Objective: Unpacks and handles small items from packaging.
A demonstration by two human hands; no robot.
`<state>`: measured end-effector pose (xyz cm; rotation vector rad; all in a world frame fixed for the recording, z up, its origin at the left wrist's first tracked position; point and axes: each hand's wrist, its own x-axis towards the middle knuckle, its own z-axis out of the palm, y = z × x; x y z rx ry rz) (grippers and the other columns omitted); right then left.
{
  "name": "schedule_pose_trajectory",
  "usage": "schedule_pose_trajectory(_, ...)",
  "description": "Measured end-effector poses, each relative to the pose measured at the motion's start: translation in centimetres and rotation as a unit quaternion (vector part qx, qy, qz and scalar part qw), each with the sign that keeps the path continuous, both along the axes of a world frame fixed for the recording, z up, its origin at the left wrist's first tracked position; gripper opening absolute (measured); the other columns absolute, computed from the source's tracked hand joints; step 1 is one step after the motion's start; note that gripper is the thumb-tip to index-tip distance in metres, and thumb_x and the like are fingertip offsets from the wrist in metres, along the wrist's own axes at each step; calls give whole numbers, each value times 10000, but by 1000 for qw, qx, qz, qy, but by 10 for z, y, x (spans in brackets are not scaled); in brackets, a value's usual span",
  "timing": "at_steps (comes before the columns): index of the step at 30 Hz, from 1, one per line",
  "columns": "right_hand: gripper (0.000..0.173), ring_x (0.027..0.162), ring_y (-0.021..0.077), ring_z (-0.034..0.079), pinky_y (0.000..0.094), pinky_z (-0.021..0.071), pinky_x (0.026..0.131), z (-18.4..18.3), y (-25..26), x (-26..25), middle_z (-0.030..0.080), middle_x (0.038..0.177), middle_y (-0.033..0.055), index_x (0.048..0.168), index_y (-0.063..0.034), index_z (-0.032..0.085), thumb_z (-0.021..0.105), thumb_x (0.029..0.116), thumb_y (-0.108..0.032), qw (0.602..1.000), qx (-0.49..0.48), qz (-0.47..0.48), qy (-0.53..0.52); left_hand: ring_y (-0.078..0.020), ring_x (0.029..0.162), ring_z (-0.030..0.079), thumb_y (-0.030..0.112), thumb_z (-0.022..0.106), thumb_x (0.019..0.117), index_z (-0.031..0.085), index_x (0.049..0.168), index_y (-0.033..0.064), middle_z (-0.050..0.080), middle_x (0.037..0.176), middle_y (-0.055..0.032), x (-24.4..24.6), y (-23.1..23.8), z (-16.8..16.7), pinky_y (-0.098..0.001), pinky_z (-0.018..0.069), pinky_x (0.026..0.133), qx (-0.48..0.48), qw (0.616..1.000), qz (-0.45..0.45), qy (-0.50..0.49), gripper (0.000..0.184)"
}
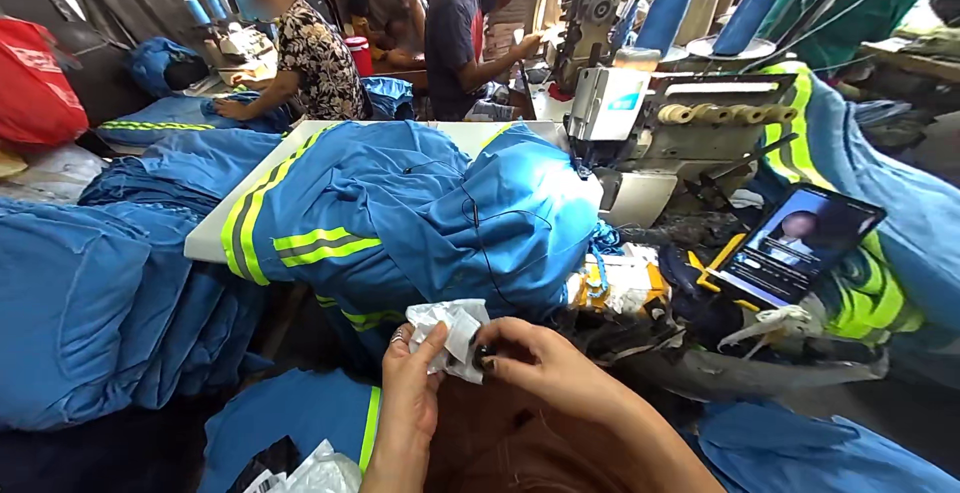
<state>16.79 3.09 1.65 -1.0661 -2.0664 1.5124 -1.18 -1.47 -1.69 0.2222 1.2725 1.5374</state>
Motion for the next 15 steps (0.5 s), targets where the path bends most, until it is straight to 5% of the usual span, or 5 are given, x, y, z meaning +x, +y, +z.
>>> schedule_pose_trajectory(4, 285, 916, 104, 674, 316, 569, 838, 1, 4, 2, 687, 1120, 67, 1225, -68, 656, 586, 978, -191, 997, -45, -58, 1, -300, 877, 733, -7, 633, 973, 461, 1371, -21, 686, 1085, -225, 8, -1, 1, -428, 638, 732, 5, 997, -17, -73, 434)
schedule_pose_trajectory(8, 288, 900, 114, 648, 337, 539, 821, 0, 8, 6, 680, 1089, 61, 1225, -85, 654, 550, 966, -157, 993, -49, -100, -41, -341, 917, 727, -61, 614, 959, 441, 1340, -27, 673, 1100, -246, 20, -4, 0, -465, 635, 775, -1, 986, -23, -168, 420)
schedule_pose_trajectory(15, 359, 908, 123, 679, 324, 578, 839, -8, 6, 28, 680, 1162, 85, 1271, -46, 631, 674, 956, -212, 999, -31, -27, -5, -314, 900, 723, -57, 622, 951, 459, 1321, -28, 678, 1072, -233, 27, -7, -7, -451, 630, 762, -4, 985, -32, -172, 405)
